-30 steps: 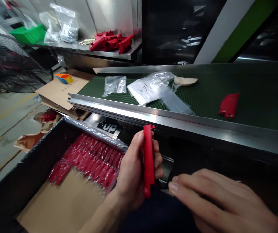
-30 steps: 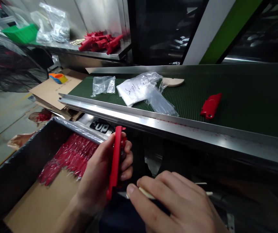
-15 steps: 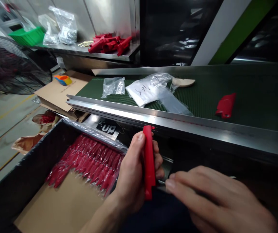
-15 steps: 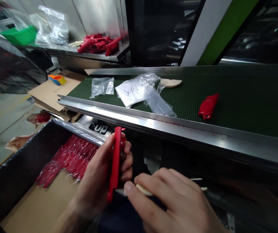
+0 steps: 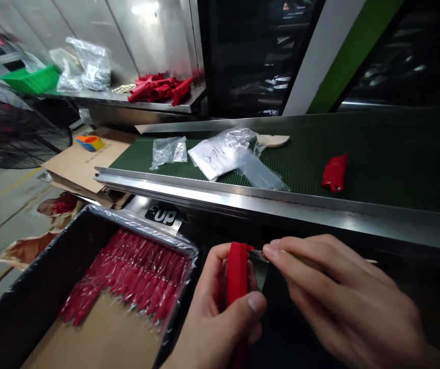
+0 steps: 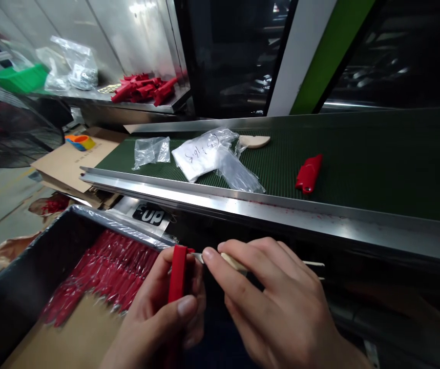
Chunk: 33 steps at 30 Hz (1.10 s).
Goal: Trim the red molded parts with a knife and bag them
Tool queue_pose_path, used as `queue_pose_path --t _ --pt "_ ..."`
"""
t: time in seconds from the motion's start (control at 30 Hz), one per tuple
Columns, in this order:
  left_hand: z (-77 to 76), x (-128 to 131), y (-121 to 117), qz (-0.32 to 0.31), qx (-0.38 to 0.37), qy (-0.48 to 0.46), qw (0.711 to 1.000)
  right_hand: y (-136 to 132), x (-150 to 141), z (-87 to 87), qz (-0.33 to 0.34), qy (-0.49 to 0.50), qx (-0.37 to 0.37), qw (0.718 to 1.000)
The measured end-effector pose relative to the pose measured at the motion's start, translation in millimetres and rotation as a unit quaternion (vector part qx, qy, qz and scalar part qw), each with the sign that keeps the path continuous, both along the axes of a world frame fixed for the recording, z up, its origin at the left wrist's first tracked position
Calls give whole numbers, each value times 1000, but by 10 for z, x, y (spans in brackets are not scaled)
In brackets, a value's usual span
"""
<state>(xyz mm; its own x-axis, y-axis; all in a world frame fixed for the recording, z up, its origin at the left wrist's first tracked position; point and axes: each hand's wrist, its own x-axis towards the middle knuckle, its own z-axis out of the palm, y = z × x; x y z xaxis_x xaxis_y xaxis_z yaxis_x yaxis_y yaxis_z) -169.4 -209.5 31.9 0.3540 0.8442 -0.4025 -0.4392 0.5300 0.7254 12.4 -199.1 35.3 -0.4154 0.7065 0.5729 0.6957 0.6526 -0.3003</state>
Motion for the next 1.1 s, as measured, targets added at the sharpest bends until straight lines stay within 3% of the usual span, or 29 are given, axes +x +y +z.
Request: queue_pose_path --t 0.27,0.4,0.63,0.97,1.1 --pt "-43 -45 -38 -34 1 31 999 25 78 -84 -9 -12 -5 1000" --pt "-35 -61 -91 -70 -17 -51 996 48 175 -113 -54 42 -20 997" --pt "-46 -57 -28 -76 -48 -147 985 -41 69 -29 30 75 -37 996" --pt "-36 -50 -9 -75 -80 -180 978 -53 3 -46 37 78 -29 996" --pt "-56 -57 -35 -81 -71 -175 979 -25 14 -131 39 81 -35 995"
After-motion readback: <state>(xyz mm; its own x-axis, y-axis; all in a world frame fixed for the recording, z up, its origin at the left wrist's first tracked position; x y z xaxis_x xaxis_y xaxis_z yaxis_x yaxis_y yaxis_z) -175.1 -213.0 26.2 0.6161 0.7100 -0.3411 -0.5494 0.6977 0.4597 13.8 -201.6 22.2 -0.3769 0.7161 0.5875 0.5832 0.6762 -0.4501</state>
